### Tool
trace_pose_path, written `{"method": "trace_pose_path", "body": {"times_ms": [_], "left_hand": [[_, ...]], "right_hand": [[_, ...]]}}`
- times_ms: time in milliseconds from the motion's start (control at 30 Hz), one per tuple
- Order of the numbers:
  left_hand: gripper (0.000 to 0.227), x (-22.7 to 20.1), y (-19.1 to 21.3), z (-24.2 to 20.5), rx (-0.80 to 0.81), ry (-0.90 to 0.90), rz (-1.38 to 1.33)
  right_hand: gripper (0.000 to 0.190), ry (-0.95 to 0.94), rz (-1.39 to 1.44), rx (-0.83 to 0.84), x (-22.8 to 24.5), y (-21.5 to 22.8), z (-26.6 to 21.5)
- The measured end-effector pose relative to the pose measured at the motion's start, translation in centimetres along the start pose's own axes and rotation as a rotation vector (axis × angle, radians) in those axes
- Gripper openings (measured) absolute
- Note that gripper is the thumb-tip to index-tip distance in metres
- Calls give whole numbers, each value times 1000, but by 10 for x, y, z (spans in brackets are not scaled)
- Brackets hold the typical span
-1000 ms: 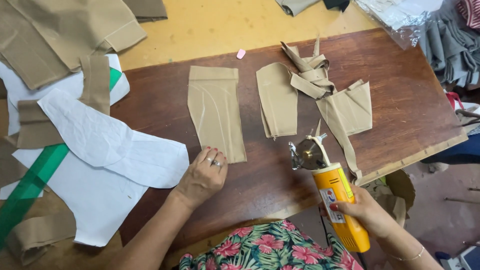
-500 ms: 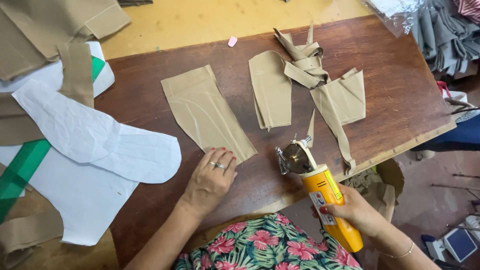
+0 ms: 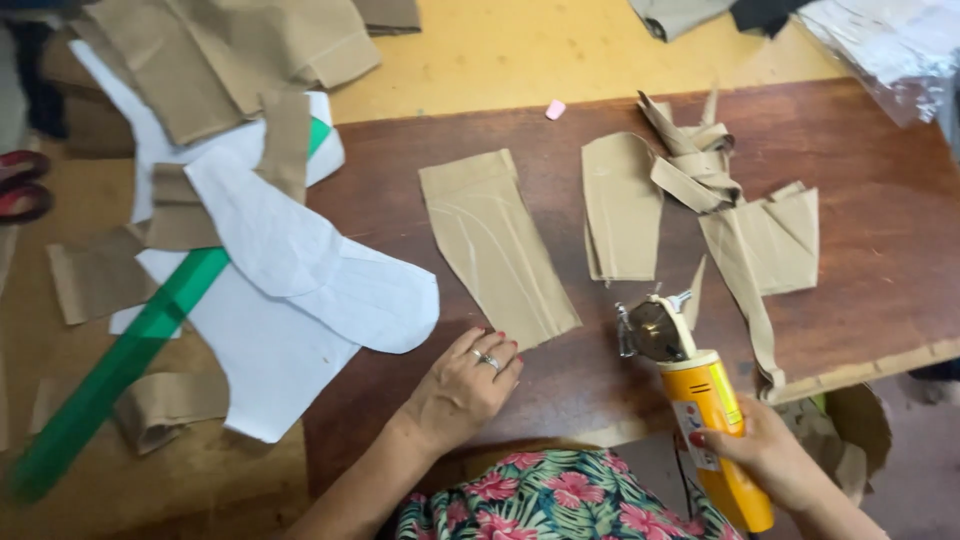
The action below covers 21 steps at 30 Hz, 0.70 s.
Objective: The person traces a white paper pattern onto a piece of beige fabric using a pink marker. They then use a yellow electric rotary cutter to cut the fabric along the traced lines. The person repeats this process for multiple fabric pieces, using a ruler to mark straight lines before cutting.
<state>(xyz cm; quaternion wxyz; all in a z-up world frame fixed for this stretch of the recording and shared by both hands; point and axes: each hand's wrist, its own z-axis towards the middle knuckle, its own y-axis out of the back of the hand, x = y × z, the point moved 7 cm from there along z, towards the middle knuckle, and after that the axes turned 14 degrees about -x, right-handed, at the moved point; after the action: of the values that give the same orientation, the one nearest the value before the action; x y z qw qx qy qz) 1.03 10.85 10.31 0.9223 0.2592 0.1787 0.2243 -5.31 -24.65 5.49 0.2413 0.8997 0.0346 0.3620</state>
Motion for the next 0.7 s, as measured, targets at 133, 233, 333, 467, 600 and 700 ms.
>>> {"method": "trace_pose_path", "body": {"times_ms": [133,233,333,467,600,700], "left_hand": [[20,20,52,5,-38,35,102],[26,48,81,-14,-50,101,274],[21,75,107,-34,-92,182,336],[12,104,128,-51,-104,242,535],[33,138,118,-76,18,369,595],[69,176,94,-104,109,471,703]], "right_hand": [[31,-17,-73,-169,63,-4,7],[45,200,-536,-378,89,18,56],[55,367,-857,-507,98,28,109],[18,580,-80,-444,68,47,195],[29,545,-161,-573,40,67,244],[56,638,-119,-612,66,50,199]]}}
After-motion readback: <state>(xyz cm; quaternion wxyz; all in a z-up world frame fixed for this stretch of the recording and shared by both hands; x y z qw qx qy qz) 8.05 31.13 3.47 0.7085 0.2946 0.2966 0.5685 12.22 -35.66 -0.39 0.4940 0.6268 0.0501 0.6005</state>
